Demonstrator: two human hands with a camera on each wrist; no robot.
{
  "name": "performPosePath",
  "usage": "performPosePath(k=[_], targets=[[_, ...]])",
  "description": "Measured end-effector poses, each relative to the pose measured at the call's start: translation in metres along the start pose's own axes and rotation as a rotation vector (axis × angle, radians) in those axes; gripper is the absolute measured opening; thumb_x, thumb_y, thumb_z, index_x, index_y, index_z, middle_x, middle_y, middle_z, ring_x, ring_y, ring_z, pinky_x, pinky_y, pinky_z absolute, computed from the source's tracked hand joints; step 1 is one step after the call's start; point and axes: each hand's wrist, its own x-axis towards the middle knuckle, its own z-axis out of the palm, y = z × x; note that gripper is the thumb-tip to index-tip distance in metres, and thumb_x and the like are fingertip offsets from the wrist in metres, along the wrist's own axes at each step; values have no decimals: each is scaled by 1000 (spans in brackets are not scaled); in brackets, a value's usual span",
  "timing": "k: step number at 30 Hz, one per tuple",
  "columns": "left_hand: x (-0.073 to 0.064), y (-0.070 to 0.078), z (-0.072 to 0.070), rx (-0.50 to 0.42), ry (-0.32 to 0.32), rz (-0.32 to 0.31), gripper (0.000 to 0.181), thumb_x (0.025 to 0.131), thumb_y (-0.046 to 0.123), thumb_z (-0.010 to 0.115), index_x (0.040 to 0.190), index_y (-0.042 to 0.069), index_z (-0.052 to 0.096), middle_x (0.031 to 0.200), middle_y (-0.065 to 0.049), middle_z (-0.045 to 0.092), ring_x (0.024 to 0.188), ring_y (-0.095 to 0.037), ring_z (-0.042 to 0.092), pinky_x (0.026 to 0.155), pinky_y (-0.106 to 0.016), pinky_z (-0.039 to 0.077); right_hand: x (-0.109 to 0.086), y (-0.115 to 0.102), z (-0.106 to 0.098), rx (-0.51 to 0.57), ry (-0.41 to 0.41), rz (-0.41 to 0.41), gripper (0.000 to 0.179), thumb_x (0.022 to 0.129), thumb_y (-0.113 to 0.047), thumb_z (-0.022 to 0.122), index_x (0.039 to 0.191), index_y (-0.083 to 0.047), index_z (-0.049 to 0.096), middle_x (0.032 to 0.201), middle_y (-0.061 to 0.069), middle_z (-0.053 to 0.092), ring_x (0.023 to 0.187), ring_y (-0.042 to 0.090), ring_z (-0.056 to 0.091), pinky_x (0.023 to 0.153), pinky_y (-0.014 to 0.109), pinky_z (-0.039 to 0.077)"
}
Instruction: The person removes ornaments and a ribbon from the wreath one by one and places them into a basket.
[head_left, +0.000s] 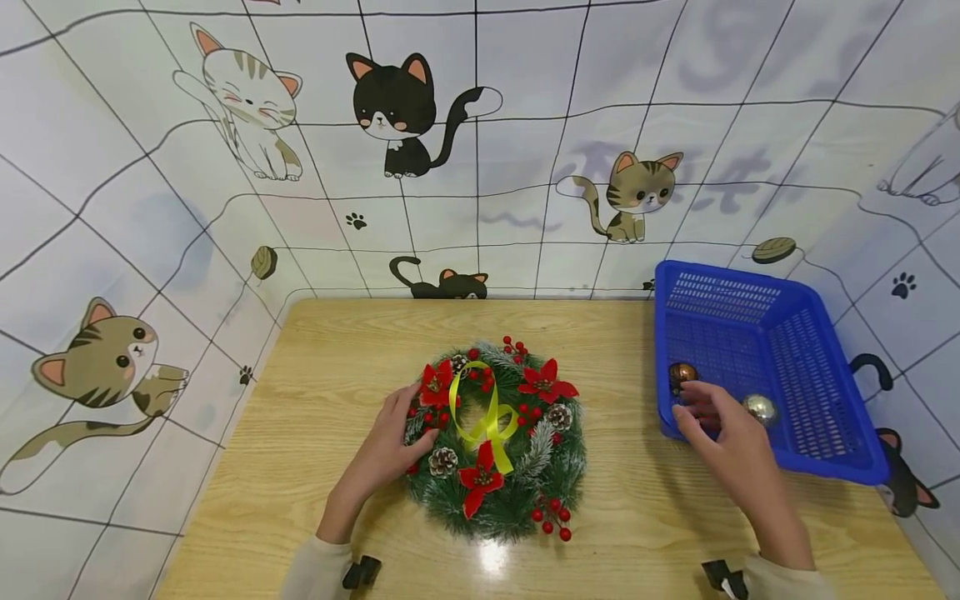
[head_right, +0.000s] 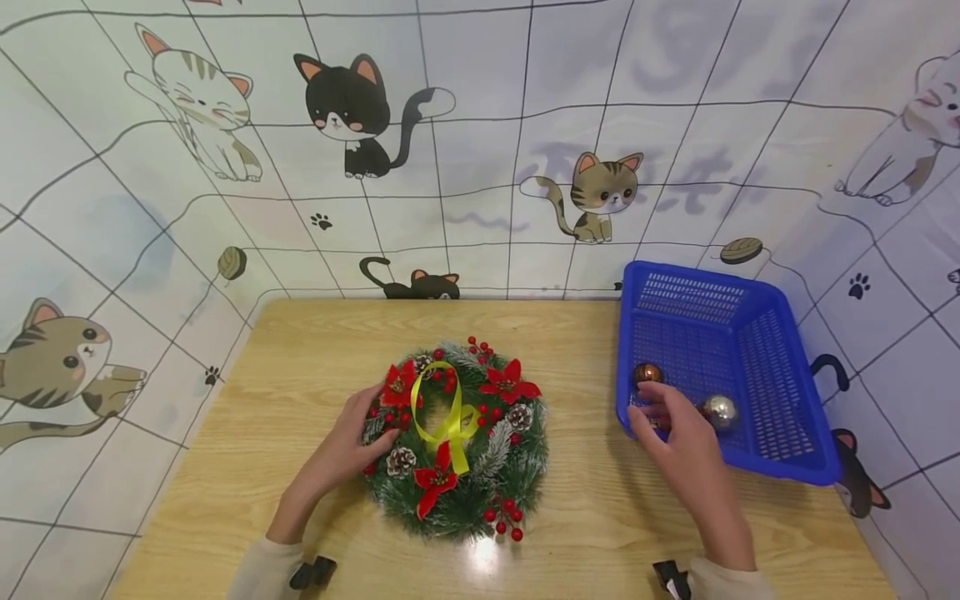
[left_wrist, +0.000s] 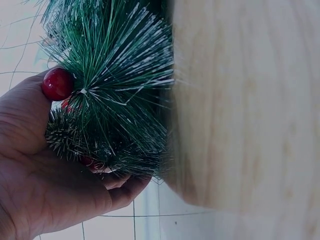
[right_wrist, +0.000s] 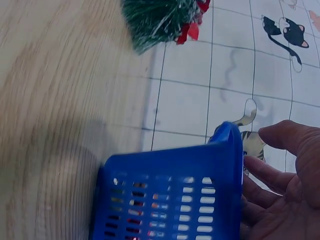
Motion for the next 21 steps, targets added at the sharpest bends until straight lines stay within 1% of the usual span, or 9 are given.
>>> performPosePath(k=[1,3,7,9,11,14,16,18,21], targets=[[0,0,0,0,1,0,85,107,30,74,173,7,26,170,-26,30,154,-50,35,113,-71,41,0,-3,1,3,0,-6,46,110,-24,71,149,-1,60,132,17,71,105,-9,57,85,9,46],[0,1,0,0,4,-2,84,107,29,74,173,8,27,170,-26,30,154,-50,35,112,-71,42,0,-9,5,9,-2,-16,46,110,-24,71,149,-2,61,134,16,71,107,-5,59,87,9,46],[-2,1,2,-1,13,-5,84,107,29,74,173,9,27,170,-26,30,152,-52,37,110,-72,43,1,-17,11,14,8,-29,44,110,-24,70,148,-3,62,136,14,69,112,21,67,90,13,45],[-2,2,3,3,18,-11,84,107,29,74,173,9,27,169,-27,31,151,-52,38,110,-72,43,1,-20,13,12,22,-37,44,110,-24,70,148,-3,63,136,14,69,114,30,67,90,17,46],[-2,3,3,5,24,-16,84,106,29,74,173,8,28,169,-27,32,151,-52,38,110,-72,43,1,-22,15,11,35,-41,43,110,-24,70,147,-3,63,136,15,68,116,33,67,91,20,45],[-2,5,4,9,31,-30,84,105,29,75,173,7,29,168,-27,33,151,-52,38,110,-72,43,1,-24,16,9,43,-47,42,110,-21,70,146,-2,63,136,16,68,117,34,66,92,23,46],[-3,6,5,9,35,-39,85,105,29,75,173,7,29,168,-28,33,151,-52,38,110,-72,43,3,-26,16,10,35,-50,42,110,-20,70,147,-2,63,136,17,67,119,35,65,95,31,48],[-3,7,6,10,43,-45,84,105,28,76,172,8,30,167,-28,34,150,-52,39,110,-72,43,4,-29,18,17,25,-49,41,110,-19,69,147,-2,62,135,18,67,120,36,64,96,42,50],[-5,7,8,20,53,-46,84,104,28,76,172,8,31,166,-28,35,149,-52,41,109,-72,44,5,-34,22,31,8,-54,41,111,-20,69,147,-3,61,132,19,68,119,38,64,95,58,49]])
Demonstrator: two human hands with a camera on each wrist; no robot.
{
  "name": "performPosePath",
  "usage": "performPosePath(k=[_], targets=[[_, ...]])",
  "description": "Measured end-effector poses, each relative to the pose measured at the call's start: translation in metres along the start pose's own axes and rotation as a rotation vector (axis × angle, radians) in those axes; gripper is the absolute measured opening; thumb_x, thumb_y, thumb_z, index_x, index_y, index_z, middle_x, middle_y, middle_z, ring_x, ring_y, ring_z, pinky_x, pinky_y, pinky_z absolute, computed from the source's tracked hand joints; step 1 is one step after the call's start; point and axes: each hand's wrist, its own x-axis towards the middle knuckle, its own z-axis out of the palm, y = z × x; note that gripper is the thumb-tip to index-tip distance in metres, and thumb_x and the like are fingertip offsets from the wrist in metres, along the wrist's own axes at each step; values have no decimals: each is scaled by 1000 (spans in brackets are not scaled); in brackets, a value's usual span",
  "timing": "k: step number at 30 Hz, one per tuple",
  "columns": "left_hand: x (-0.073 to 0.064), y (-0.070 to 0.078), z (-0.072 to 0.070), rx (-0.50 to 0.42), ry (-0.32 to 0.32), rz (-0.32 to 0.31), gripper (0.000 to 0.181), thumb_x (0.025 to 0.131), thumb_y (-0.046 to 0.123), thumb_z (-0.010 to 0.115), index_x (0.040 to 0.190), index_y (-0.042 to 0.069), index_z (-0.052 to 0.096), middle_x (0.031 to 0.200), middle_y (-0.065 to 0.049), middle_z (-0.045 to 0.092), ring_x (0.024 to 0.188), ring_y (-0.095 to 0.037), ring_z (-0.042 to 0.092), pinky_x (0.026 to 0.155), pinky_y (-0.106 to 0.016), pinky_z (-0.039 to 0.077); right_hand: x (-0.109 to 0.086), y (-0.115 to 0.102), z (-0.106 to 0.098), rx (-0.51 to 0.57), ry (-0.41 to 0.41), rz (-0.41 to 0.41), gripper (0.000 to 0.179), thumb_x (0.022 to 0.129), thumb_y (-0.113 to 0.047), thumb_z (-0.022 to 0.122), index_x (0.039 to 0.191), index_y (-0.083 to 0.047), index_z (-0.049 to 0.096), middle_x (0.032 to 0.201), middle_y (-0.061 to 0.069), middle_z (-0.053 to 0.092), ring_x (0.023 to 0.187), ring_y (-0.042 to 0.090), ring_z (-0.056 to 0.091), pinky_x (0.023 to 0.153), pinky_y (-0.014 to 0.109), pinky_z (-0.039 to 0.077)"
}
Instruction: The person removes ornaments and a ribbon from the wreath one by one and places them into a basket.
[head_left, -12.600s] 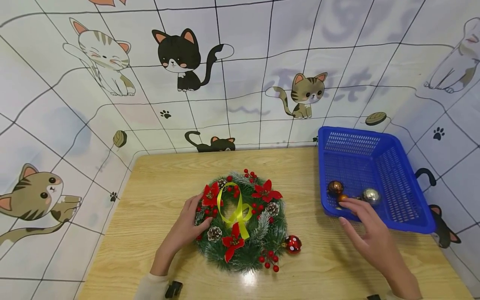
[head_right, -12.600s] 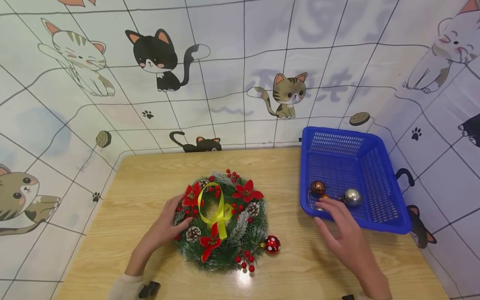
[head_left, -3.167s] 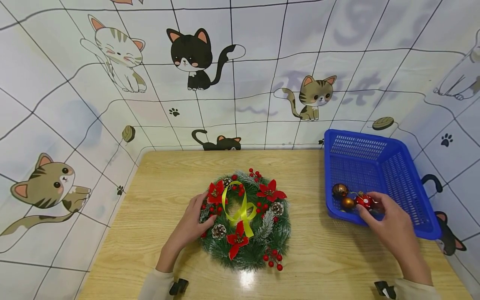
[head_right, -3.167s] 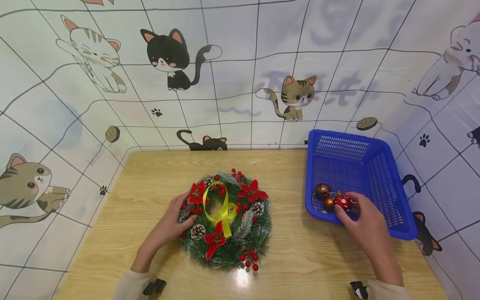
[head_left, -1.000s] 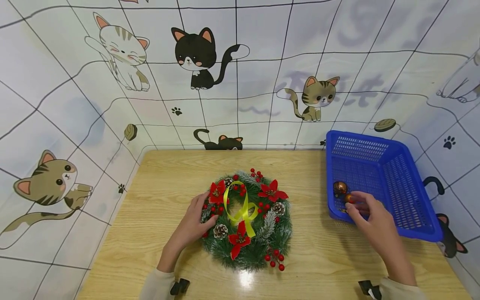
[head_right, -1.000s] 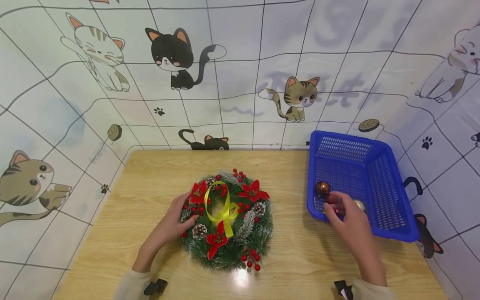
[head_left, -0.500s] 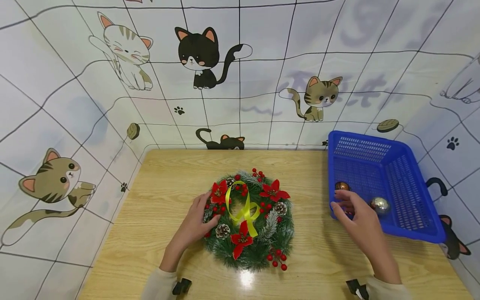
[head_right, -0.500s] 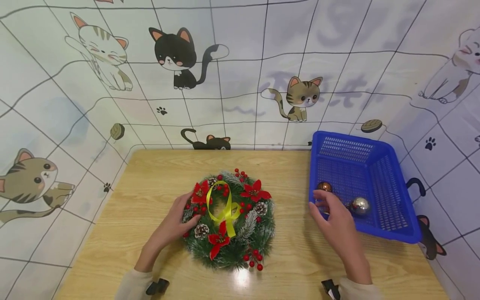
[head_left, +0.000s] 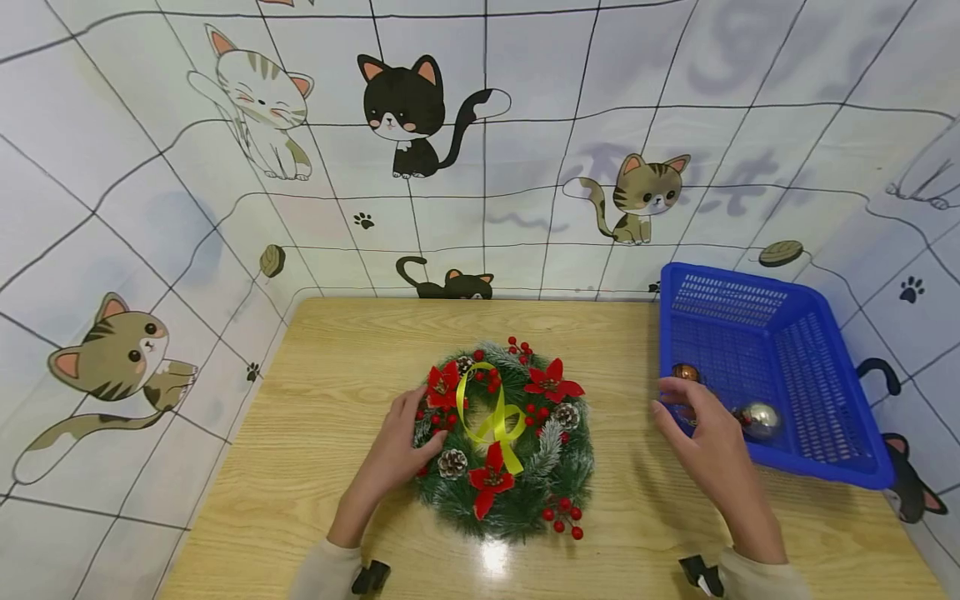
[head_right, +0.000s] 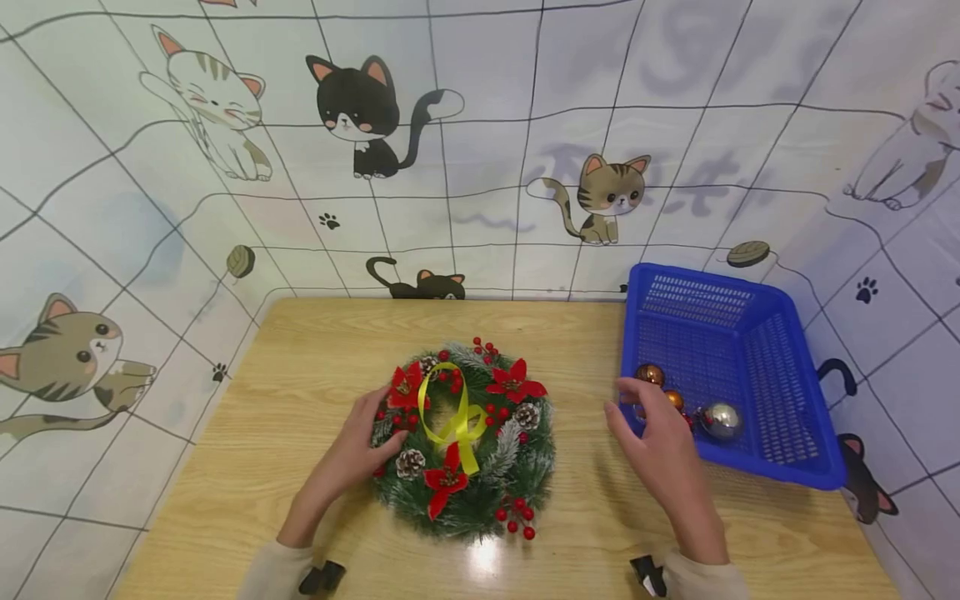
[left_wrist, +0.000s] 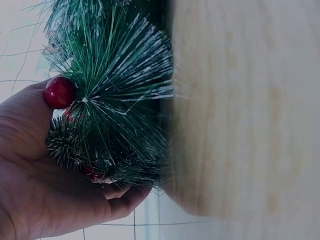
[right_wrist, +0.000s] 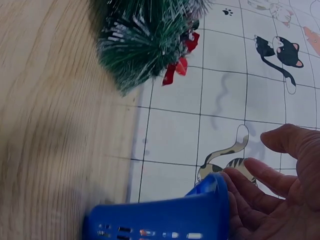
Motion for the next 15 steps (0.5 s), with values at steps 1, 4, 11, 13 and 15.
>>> performPosePath(k=[1,4,11,13,15], targets=[[0,0,0,1,6,1,84,104,27,76,172,8,31,166,-28,36,149,-51,42,109,-72,44,1,-2,2,7,-2,-4,41,111,-20,69,147,-3,62,131,18,68,118,38,65,95,59,49],[-2,2,1,-2,17,1,83,103,26,76,172,8,32,165,-27,37,148,-51,43,109,-72,44,4,-9,9,20,-4,-18,41,110,-21,70,147,-5,63,133,15,70,117,35,66,96,51,51],[-5,5,4,-2,31,-6,82,103,27,76,171,6,34,164,-28,38,147,-52,42,108,-72,44,12,-27,25,80,-31,-22,40,111,-25,69,148,-10,64,140,11,68,120,32,67,94,53,54],[-6,6,5,-2,36,-2,82,103,26,76,170,5,34,163,-28,39,147,-52,43,108,-72,45,13,-30,30,86,-38,-28,40,111,-25,68,148,-11,64,139,11,69,119,32,67,91,61,55],[-6,7,6,-4,44,6,81,103,25,76,169,3,35,162,-29,40,145,-53,44,107,-72,45,14,-32,35,95,-43,-40,39,111,-24,69,147,-10,64,139,11,69,120,32,68,92,61,55]])
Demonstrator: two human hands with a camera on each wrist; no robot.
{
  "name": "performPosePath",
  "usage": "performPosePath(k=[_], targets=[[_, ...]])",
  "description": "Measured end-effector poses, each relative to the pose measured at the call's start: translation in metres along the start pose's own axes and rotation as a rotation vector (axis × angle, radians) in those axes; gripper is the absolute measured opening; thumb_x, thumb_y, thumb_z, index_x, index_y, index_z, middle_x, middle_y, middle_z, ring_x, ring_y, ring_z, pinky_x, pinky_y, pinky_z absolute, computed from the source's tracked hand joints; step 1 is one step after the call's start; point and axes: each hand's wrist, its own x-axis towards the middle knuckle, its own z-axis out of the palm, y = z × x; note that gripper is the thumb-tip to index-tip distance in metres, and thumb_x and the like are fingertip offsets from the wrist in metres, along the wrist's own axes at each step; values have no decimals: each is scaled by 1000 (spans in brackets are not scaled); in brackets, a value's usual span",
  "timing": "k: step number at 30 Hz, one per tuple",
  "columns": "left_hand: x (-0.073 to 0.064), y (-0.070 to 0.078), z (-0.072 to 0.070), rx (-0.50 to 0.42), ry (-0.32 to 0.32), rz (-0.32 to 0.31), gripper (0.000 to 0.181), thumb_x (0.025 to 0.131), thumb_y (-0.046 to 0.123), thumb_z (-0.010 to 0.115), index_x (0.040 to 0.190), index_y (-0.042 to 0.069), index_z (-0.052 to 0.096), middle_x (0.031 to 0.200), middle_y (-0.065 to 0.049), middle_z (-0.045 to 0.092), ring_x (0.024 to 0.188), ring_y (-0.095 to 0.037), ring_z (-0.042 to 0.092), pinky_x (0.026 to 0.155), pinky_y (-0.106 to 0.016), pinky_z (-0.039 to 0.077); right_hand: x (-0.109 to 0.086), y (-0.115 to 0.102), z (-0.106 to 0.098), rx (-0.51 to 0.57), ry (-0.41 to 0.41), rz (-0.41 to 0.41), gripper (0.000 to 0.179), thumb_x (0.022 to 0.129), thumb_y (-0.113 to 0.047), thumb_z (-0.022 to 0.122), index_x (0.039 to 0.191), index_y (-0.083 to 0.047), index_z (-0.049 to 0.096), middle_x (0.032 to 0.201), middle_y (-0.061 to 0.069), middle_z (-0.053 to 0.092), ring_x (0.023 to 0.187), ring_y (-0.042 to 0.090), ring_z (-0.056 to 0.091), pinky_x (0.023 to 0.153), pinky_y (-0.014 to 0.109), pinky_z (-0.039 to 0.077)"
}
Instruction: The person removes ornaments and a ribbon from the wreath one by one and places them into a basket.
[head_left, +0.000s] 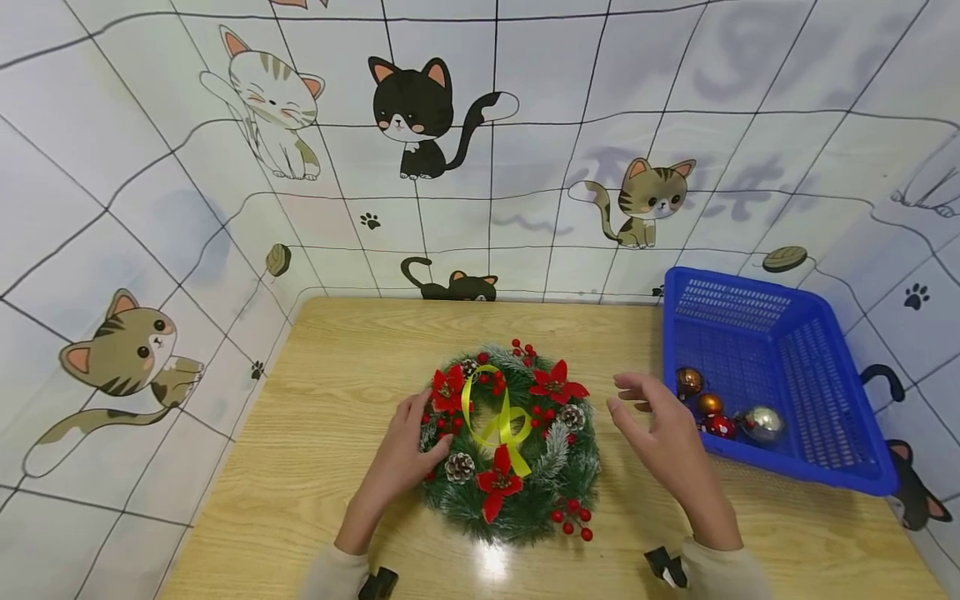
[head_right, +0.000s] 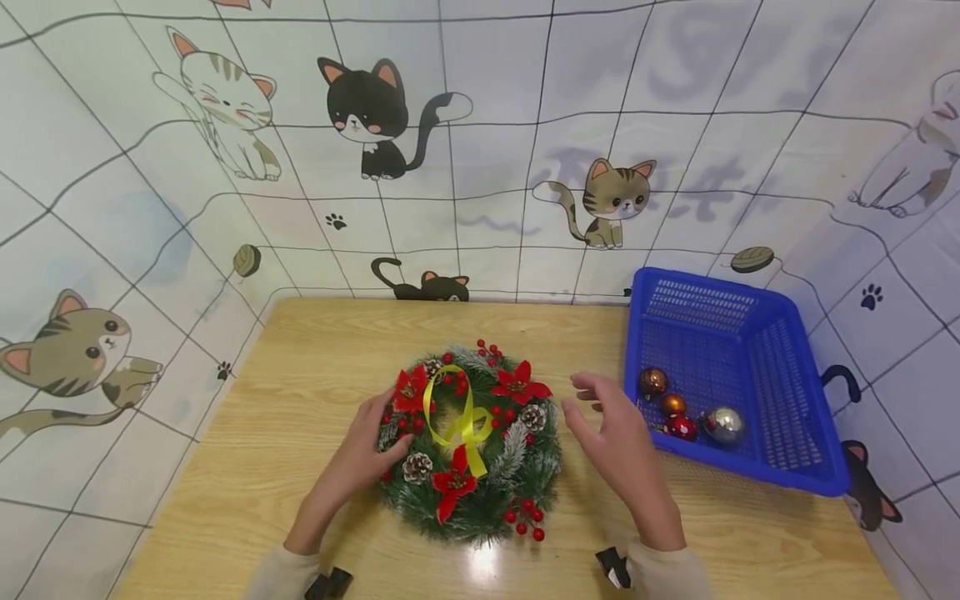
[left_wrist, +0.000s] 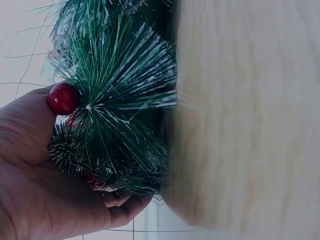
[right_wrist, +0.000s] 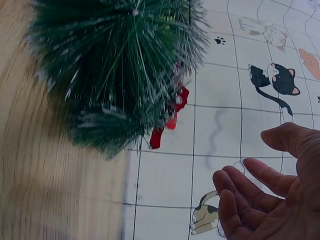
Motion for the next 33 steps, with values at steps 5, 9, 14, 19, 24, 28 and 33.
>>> performPosePath(k=[5,9,14,19,24,28,33], targets=[[-1,1,2,-3,9,-8,82,103,25,76,169,3,35,163,-28,40,145,-53,45,107,-72,45,4,-3,11,8,-14,-27,38,109,-20,71,145,-10,65,139,9,69,121,29,68,93,57,56],[-2,2,4,-3,11,-22,83,103,25,76,170,4,34,164,-27,39,145,-53,45,107,-72,45,7,-8,18,14,-33,-36,38,109,-22,72,144,-11,65,140,8,68,120,29,68,90,58,57],[-2,2,6,1,23,-18,83,102,26,77,169,4,35,162,-28,40,143,-54,47,105,-72,46,14,-14,24,9,-62,-42,39,109,-28,71,144,-10,66,137,8,69,119,31,69,85,59,57],[-3,2,8,0,32,-25,83,101,26,77,169,4,35,162,-28,40,143,-54,46,106,-73,45,22,-22,34,-2,-117,-71,43,108,-28,73,144,-7,65,134,10,70,116,32,69,88,59,57],[-5,2,9,-5,36,-20,83,101,26,77,169,3,35,162,-29,40,143,-54,46,106,-73,45,26,-31,46,9,-170,-89,45,106,-26,77,145,-7,64,134,9,70,115,28,68,94,56,57],[-5,0,10,-8,38,-21,82,102,26,76,169,4,35,163,-29,40,144,-54,45,107,-73,44,26,-38,56,10,-195,-101,48,103,-23,80,145,-7,64,135,10,70,117,27,67,97,56,57],[-7,0,9,-13,38,-14,81,102,27,76,169,4,36,162,-28,40,143,-54,46,105,-74,45,24,-44,66,6,-242,-92,50,101,-25,82,145,-9,64,136,10,69,116,25,67,93,54,57]])
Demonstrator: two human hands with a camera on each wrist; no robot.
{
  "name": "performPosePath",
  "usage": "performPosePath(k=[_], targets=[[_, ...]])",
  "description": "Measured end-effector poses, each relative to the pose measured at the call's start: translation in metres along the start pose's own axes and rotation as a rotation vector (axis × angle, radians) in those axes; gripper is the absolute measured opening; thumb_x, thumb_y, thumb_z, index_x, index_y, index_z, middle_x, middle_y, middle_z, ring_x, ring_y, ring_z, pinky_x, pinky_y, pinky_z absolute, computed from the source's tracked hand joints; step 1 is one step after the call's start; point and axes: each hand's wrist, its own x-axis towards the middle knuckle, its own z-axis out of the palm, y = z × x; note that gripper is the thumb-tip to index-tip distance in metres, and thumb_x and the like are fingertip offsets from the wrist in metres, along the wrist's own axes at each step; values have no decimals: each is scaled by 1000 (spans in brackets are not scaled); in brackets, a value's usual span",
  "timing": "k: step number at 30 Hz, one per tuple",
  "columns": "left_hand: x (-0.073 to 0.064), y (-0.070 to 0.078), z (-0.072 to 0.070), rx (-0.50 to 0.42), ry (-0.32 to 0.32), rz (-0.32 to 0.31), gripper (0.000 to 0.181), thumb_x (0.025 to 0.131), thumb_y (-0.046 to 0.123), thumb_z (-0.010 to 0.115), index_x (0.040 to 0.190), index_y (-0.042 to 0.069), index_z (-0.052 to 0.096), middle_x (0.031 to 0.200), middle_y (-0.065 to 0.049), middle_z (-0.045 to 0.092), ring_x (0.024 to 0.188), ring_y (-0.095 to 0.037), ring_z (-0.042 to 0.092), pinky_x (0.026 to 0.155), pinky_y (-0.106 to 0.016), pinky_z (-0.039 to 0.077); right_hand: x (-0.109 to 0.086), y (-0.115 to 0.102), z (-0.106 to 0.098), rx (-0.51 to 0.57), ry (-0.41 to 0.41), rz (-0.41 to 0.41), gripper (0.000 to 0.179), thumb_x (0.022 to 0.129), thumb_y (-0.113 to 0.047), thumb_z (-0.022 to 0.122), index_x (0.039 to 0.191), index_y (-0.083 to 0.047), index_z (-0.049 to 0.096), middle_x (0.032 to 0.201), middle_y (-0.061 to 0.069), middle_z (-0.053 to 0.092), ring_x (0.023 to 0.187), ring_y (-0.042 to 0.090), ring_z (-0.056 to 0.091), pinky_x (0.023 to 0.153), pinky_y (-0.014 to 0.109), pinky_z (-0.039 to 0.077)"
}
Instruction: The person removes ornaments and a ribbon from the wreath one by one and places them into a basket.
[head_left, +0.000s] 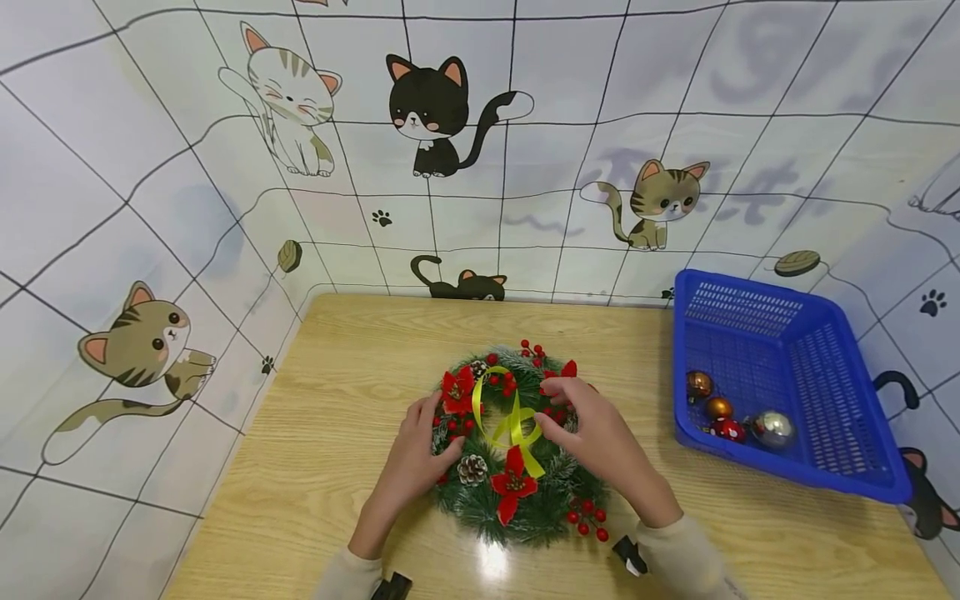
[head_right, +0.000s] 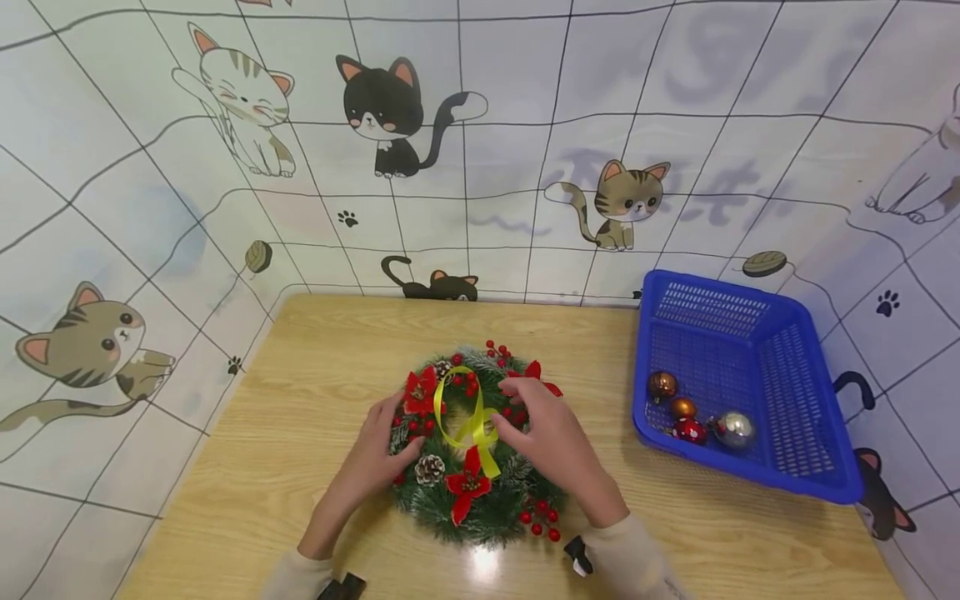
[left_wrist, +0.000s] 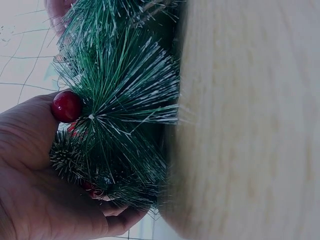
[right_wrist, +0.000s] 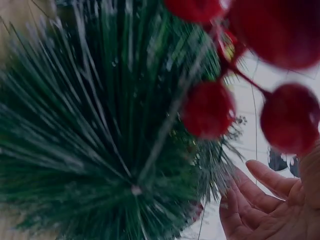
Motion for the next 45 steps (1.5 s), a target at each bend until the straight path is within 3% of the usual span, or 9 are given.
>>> performPosePath(k=[4,11,21,30,45], targets=[[0,0,0,-2,4,14,81,101,28,77,168,3,38,161,-29,41,142,-54,47,103,-74,46,0,-2,8,-19,-37,7,51,100,-28,84,144,-11,65,137,8,69,115,24,67,90,50,58],[-1,2,0,4,6,6,80,102,26,77,168,2,38,161,-29,42,141,-55,46,103,-73,47,-2,-6,21,-94,-42,-40,52,98,-30,86,141,-7,68,134,7,70,120,28,67,99,53,56],[-1,1,1,4,10,0,81,102,26,76,168,3,37,161,-28,41,143,-54,46,104,-72,47,-2,0,29,-189,-59,-122,34,93,-22,90,120,-9,74,122,4,72,109,28,67,95,56,53],[-1,0,1,2,8,-2,80,102,27,76,168,3,37,162,-28,41,143,-54,46,104,-73,47,-4,3,37,-278,-104,-107,21,91,-24,91,100,-12,77,130,12,68,118,38,61,98,64,47],[-1,-1,0,0,13,10,80,102,25,76,168,2,37,161,-28,42,142,-53,47,105,-72,47,-5,-1,55,-415,-48,-42,19,82,-23,96,82,-16,78,134,13,65,131,44,51,102,67,39]])
